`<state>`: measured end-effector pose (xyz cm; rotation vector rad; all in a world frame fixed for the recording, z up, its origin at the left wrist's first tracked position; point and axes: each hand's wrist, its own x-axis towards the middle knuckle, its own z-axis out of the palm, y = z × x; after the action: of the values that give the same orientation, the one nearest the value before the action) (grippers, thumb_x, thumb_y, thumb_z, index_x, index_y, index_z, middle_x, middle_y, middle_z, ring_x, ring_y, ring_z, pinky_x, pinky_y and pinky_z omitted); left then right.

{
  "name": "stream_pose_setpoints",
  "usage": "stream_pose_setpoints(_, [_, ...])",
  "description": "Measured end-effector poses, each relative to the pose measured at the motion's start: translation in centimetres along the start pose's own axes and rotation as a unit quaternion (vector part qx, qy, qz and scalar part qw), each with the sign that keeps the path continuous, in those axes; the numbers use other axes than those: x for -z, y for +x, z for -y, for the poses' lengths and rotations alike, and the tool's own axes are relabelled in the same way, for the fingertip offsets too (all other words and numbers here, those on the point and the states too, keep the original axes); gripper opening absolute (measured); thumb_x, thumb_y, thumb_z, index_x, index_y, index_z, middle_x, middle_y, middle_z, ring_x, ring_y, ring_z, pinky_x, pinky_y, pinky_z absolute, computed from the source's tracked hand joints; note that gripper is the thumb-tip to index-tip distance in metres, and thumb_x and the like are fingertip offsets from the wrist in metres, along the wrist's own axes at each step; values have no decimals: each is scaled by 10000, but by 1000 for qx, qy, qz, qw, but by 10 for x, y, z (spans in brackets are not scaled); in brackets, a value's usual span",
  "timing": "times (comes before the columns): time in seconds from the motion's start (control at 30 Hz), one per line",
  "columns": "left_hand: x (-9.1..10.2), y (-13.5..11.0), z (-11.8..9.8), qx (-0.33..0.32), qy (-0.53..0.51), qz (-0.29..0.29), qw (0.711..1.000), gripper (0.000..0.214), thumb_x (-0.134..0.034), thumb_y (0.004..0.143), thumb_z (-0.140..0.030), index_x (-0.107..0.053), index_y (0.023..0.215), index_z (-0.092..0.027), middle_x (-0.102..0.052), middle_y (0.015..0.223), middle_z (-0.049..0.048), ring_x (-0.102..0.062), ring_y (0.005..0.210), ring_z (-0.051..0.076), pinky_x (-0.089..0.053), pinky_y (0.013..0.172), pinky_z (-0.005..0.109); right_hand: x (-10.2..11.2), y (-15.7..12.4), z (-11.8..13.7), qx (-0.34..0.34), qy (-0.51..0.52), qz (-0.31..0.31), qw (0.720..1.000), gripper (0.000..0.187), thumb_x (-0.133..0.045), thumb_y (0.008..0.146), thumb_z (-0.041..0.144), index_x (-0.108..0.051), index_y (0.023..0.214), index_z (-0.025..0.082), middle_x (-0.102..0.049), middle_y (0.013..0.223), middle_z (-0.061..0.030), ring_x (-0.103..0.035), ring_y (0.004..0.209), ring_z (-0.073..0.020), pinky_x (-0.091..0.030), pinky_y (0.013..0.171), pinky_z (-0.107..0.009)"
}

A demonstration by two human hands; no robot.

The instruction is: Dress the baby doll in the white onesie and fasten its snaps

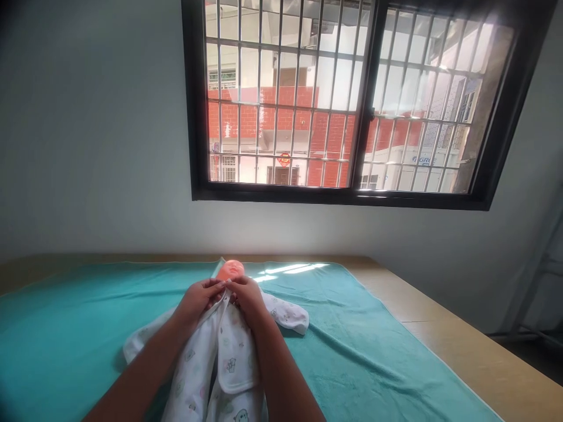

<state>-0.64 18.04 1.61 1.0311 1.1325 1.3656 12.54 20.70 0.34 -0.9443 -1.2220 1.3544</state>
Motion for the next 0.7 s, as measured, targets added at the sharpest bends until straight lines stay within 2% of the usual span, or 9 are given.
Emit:
stream_pose_setpoints(0.17, [2, -1, 0, -3, 11, 1, 1000, 271, -761, 635, -311, -639, 786, -122, -584, 523, -42, -409, 399, 34, -265, 395, 159, 2, 0, -1, 7, 2, 20, 1000, 287, -760, 603, 371, -671, 744, 138, -563, 561, 38, -436, 477, -62, -286, 454, -207])
stream_pose_setpoints(0.3, [2, -1, 0, -17, 18, -6, 1000, 245, -746, 669, -272, -622, 826, -131, -614, 596, -27, -497, 466, 53, -308, 397, 149, 5, 0, -2, 16, -13, 31, 999, 289, -796, 590, 357, -693, 735, 130, -565, 552, 33, -436, 483, -64, -301, 464, -208])
stream_pose_setpoints(0.43, [-1, 1, 1, -28, 27, -9, 999, 245, -771, 653, -248, -616, 805, -134, -615, 617, -26, -528, 485, 65, -310, 376, 148, 7, -2, -1, 19, -34, 37, 999, 267, -774, 645, 362, -713, 765, 131, -543, 539, 38, -440, 489, -68, -329, 477, -207])
stream_pose_setpoints(0.57, [0, 3, 3, -27, 23, -9, 999, 215, -764, 656, -203, -618, 798, -135, -615, 598, -28, -536, 480, 68, -315, 373, 143, 5, -1, -1, 32, -81, 33, 996, 265, -718, 709, 369, -733, 817, 128, -532, 511, 34, -458, 476, -80, -347, 479, -212])
stream_pose_setpoints(0.7, [5, 4, 6, -24, 7, -19, 999, 154, -709, 677, -143, -610, 794, -132, -595, 546, -31, -500, 430, 60, -303, 365, 142, -5, 0, 0, 78, -169, -4, 983, 177, -680, 720, 315, -725, 764, 150, -590, 551, 17, -504, 502, -108, -367, 517, -236])
